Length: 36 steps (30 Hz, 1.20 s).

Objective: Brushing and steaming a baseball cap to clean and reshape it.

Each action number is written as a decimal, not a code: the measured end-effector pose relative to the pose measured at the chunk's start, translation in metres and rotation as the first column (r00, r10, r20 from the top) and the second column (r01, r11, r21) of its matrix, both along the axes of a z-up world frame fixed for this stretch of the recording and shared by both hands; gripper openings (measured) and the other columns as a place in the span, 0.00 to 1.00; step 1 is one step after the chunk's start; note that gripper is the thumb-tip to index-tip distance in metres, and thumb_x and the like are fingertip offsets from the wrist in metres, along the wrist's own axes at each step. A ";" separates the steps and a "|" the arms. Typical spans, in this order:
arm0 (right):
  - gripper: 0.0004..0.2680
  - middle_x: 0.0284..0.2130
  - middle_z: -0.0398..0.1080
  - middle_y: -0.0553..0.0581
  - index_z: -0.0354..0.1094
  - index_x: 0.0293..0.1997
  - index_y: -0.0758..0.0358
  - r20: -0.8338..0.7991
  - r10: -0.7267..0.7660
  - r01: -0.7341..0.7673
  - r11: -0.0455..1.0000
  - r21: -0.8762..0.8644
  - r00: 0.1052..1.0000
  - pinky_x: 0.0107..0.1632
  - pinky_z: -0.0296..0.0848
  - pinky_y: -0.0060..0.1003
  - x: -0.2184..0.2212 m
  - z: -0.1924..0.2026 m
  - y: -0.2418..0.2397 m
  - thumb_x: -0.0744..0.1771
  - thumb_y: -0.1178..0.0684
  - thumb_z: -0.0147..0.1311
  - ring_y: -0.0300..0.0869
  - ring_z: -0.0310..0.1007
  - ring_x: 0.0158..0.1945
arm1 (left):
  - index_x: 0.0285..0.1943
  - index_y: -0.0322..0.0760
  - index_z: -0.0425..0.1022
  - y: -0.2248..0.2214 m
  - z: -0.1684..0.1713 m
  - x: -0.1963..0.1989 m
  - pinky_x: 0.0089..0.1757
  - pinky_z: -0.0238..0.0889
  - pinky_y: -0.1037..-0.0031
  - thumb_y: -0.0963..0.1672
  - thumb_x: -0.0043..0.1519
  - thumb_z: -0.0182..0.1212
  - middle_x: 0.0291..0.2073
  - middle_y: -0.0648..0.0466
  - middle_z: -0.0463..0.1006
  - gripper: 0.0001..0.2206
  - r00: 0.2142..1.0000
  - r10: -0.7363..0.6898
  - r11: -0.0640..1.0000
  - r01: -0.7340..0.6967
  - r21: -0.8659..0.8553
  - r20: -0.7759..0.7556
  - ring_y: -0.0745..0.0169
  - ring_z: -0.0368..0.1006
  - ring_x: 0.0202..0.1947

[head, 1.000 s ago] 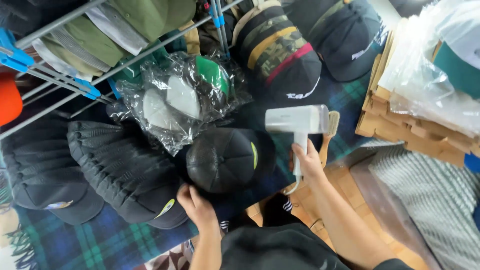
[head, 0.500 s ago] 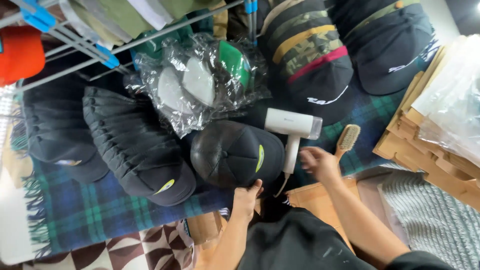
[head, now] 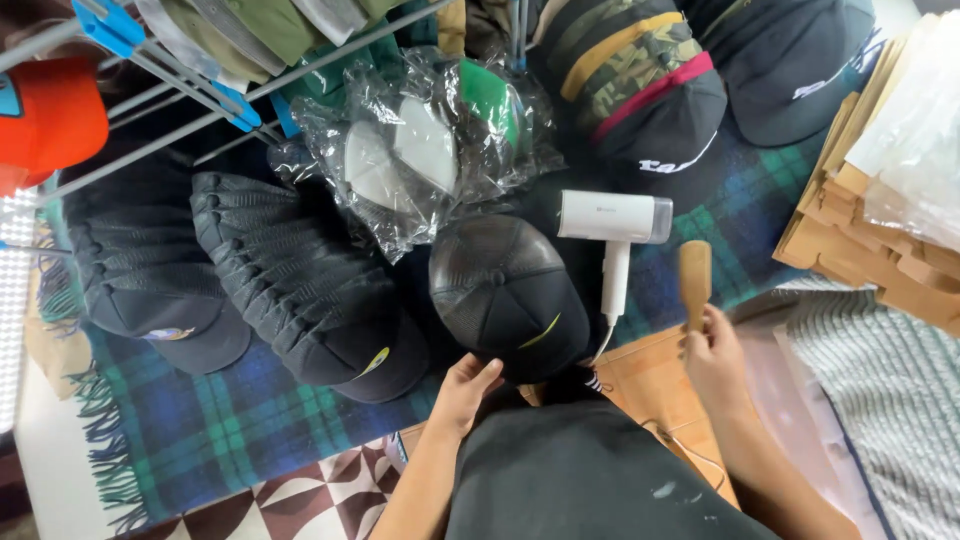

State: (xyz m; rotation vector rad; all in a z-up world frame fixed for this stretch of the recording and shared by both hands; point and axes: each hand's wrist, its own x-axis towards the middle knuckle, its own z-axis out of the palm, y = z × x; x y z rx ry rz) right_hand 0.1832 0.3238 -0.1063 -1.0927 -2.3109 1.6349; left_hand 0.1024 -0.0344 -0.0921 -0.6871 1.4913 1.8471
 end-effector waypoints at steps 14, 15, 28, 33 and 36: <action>0.17 0.40 0.65 0.60 0.62 0.71 0.55 -0.095 -0.089 0.072 0.983 -0.167 0.992 0.45 0.64 0.37 0.000 0.065 -0.177 0.71 0.56 0.45 0.42 0.65 0.43 | 0.52 0.35 0.79 -0.010 -0.012 -0.012 0.53 0.74 0.63 0.47 0.68 0.61 0.39 0.50 0.81 0.11 0.966 -0.251 0.967 0.252 0.020 -0.057 0.61 0.76 0.42; 0.18 0.63 0.67 0.69 0.61 0.71 0.58 -0.012 0.021 -0.022 0.999 -0.049 1.000 0.67 0.64 0.48 0.030 0.072 -0.186 0.70 0.60 0.44 0.50 0.65 0.66 | 0.52 0.36 0.79 -0.011 -0.011 -0.012 0.54 0.73 0.65 0.48 0.69 0.61 0.40 0.51 0.81 0.12 0.962 -0.269 0.963 0.270 0.020 -0.044 0.62 0.76 0.42; 0.05 0.22 0.65 0.44 0.78 0.40 0.36 -0.082 0.619 -0.408 0.605 0.683 0.781 0.25 0.71 0.36 -0.020 0.049 -0.245 0.67 0.47 0.55 0.46 0.72 0.23 | 0.69 0.43 0.68 -0.028 -0.046 -0.004 0.65 0.52 0.48 0.65 0.67 0.31 0.65 0.48 0.72 0.36 0.979 -0.179 0.830 0.099 0.549 0.094 0.44 0.63 0.69; 0.15 0.28 0.79 0.49 0.73 0.62 0.33 0.080 0.546 -0.512 0.711 0.482 0.834 0.39 0.81 0.41 0.042 0.031 -0.201 0.68 0.50 0.52 0.48 0.81 0.45 | 0.61 0.41 0.71 -0.034 -0.030 -0.008 0.64 0.53 0.51 0.69 0.63 0.30 0.57 0.48 0.76 0.41 0.972 -0.159 0.832 0.037 0.554 0.174 0.45 0.68 0.64; 0.18 0.62 0.71 0.30 0.58 0.70 0.26 0.560 0.438 -0.592 0.797 0.121 0.704 0.61 0.68 0.34 0.118 0.018 -0.143 0.70 0.43 0.38 0.34 0.72 0.62 | 0.60 0.34 0.69 -0.034 -0.025 -0.021 0.58 0.62 0.57 0.63 0.63 0.37 0.56 0.43 0.73 0.35 0.945 -0.115 0.899 -0.032 0.438 0.307 0.45 0.71 0.56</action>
